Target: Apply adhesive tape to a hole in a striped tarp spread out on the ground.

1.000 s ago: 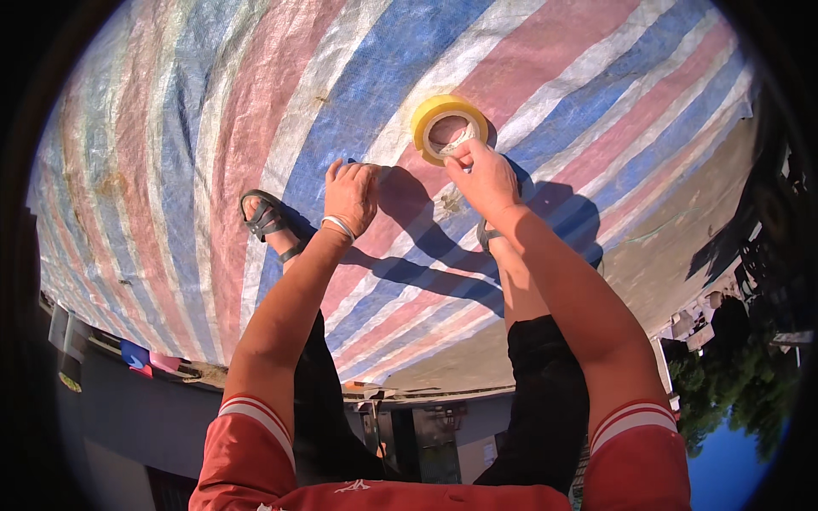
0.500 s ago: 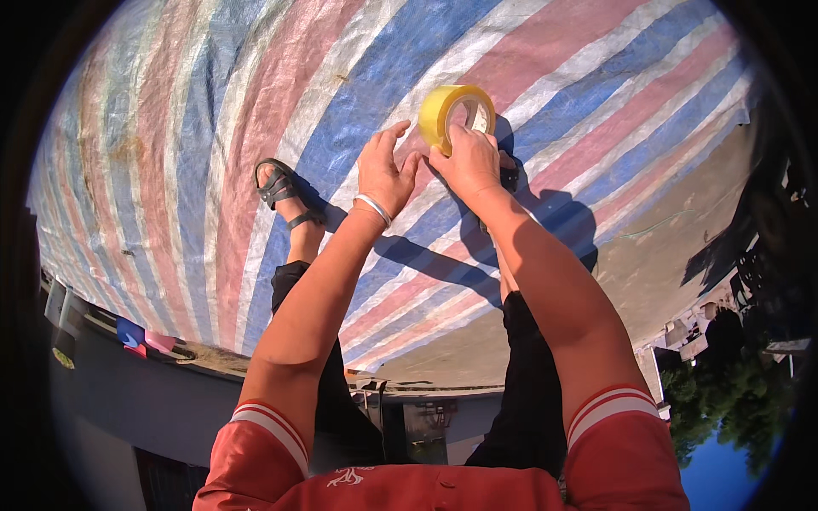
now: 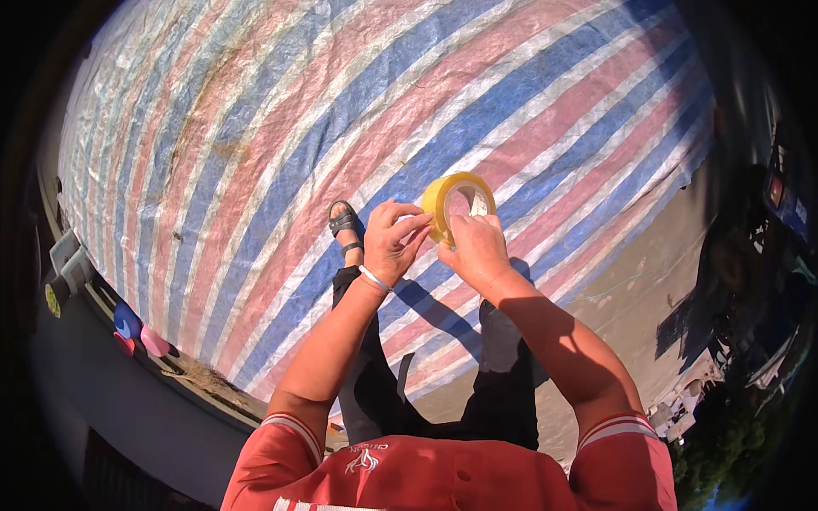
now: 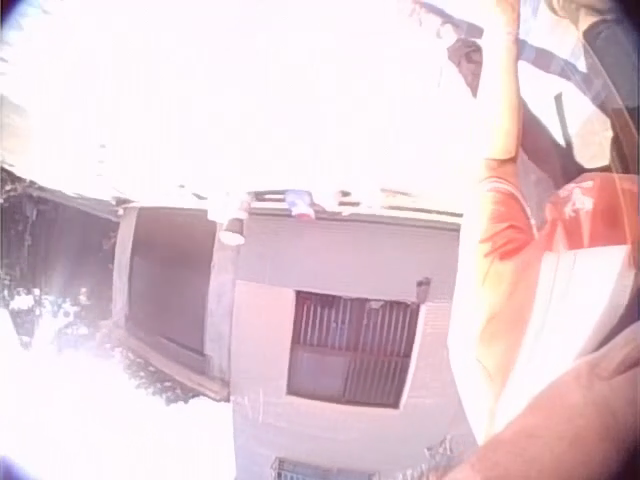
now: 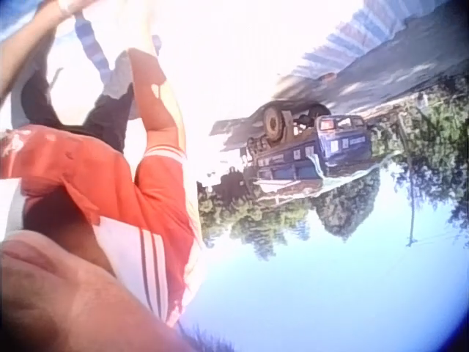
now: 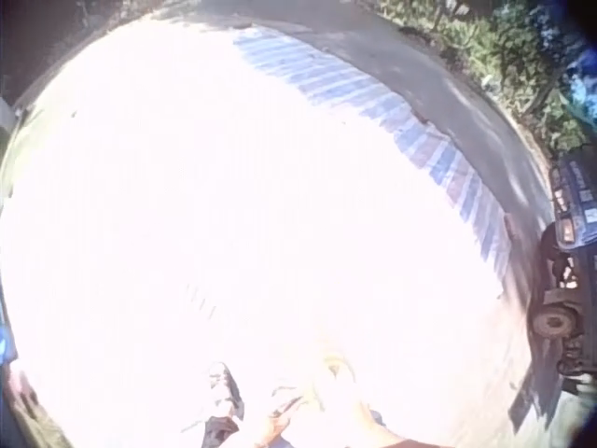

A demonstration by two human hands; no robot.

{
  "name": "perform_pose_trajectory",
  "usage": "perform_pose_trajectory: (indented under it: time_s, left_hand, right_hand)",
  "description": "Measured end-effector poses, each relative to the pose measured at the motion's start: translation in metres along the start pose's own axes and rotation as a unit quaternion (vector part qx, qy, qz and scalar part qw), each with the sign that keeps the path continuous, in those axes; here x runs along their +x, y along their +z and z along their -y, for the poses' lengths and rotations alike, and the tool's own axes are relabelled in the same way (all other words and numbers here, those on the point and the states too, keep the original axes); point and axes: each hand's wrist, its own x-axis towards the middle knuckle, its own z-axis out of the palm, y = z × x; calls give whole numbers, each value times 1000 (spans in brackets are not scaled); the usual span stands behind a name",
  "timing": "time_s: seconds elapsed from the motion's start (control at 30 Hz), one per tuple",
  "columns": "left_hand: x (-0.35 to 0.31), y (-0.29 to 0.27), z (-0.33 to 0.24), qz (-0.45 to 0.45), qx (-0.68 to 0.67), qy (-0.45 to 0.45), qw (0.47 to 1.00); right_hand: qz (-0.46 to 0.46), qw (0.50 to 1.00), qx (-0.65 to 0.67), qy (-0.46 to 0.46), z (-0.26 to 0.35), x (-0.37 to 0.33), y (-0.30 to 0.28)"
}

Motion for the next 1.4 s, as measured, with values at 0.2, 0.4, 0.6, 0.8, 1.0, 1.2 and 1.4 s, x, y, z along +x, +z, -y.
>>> perform_pose_trajectory:
  time_s: [0.2, 0.4, 0.6, 0.8, 1.0, 1.2, 1.4]
  left_hand:
    - [17, -99, -39, -13, 2, 100, 995]
    - [26, -205, -59, -71, 49, 144, 986]
    - [20, -299, -77, -79, 9, 34, 996]
    - [16, -392, -83, -187, 57, -96, 976]
    - [24, -461, -68, -214, 122, -152, 957]
    - [7, -539, -84, -313, 167, -268, 896]
    - [-50, -598, -89, -360, 211, -311, 854]
  right_hand:
    - [19, 999, -36, -37, 88, -7, -65]
    - [24, 999, -15, -24, 203, 1, -121]
    - [29, 998, 50, 0, 280, 30, -153]
    - [168, 970, 163, -70, 342, 50, -184]
    - [242, 946, 116, -183, 388, 127, -185]
    - [331, 892, 76, -297, 459, 185, -211]
    - [378, 843, 4, -382, 524, 209, -186]
